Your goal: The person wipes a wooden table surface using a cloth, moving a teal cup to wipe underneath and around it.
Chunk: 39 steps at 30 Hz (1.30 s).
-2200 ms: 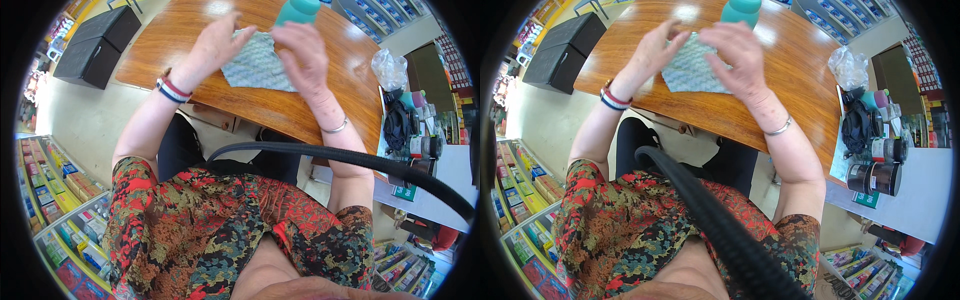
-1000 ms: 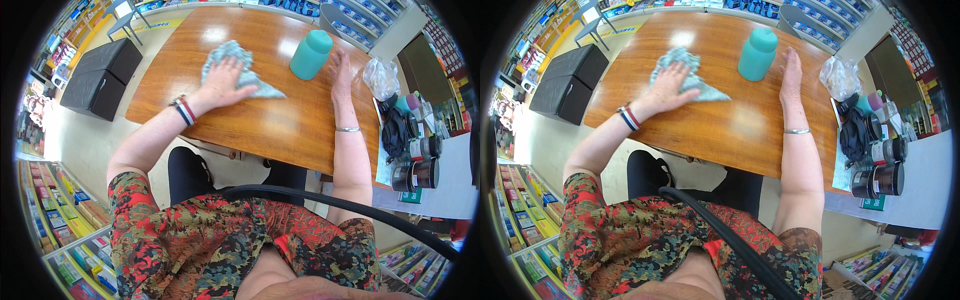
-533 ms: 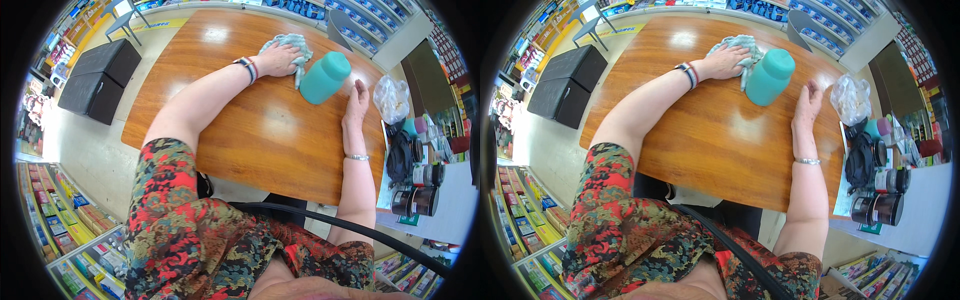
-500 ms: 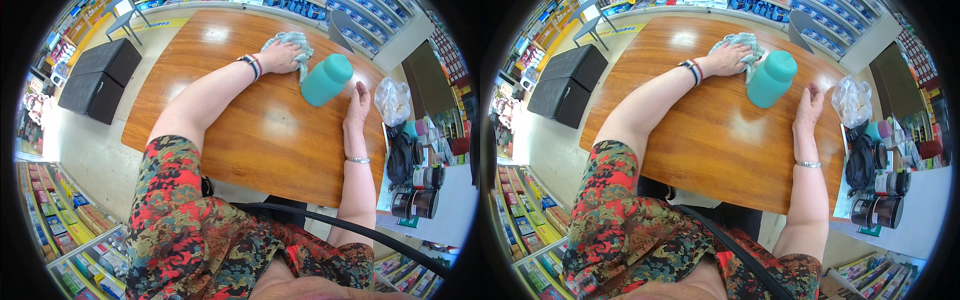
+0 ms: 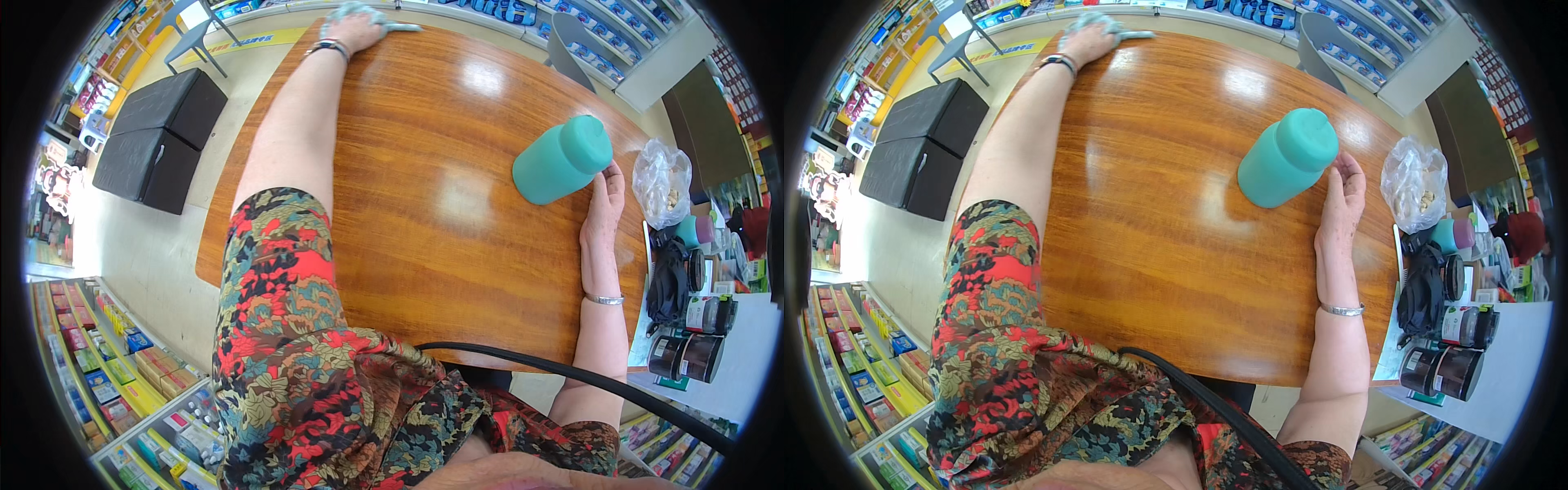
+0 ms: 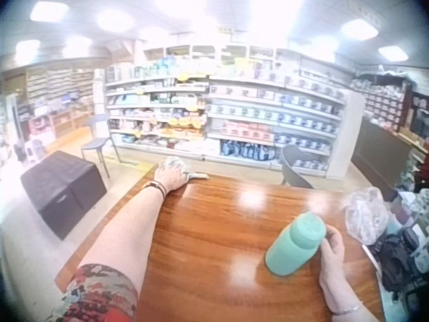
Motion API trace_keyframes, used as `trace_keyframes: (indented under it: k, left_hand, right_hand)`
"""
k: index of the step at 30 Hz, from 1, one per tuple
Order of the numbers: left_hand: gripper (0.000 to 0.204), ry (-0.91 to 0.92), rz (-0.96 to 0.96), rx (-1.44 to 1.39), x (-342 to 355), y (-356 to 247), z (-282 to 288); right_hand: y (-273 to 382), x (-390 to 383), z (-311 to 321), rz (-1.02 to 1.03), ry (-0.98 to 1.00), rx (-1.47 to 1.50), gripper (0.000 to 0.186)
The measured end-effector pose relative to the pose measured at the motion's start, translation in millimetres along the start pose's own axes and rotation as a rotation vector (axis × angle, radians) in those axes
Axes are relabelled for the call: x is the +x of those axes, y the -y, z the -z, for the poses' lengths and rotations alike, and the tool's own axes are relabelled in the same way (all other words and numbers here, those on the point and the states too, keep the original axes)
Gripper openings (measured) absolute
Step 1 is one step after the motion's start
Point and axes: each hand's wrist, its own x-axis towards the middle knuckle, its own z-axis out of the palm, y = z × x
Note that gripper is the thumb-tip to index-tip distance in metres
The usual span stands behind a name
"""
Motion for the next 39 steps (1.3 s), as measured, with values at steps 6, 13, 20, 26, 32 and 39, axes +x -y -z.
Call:
trace_keyframes:
  k: [6, 13, 20, 26, 32, 39]
  left_hand:
    - [0.058, -0.202, -0.086, 0.018, 20.6, 125.3, -38.3]
    - [0.049, -0.216, -0.398, 0.261, -26.5, 159.3, -45.7]
    - [0.049, -0.117, -0.255, 0.025, -221.3, 123.1, 22.9]
    - [0.051, -0.065, -0.244, -0.092, -379.1, 103.9, 62.2]
    - [0.056, 0.021, -0.239, -0.120, -464.7, 52.5, 84.3]
    - [0.064, 0.148, -0.613, -0.160, -430.4, -43.9, 86.1]
  right_hand:
    - [1.4, -0.4, -4.3, 0.002, 0.074, -0.001, 0.037]
    - [-2.3, 4.8, -4.0, 0.042, 0.059, 0.026, 0.032]
    - [-28.5, 24.1, 3.4, 0.100, 0.069, -0.008, 0.034]
    - [-32.1, 30.9, 3.9, 0.091, -0.008, 0.009, 0.033]
    - [-56.3, 45.1, 6.2, 0.163, -0.037, 0.088, 0.028]
    - [-39.7, 34.0, -0.9, 0.109, -0.030, 0.020, 0.031]
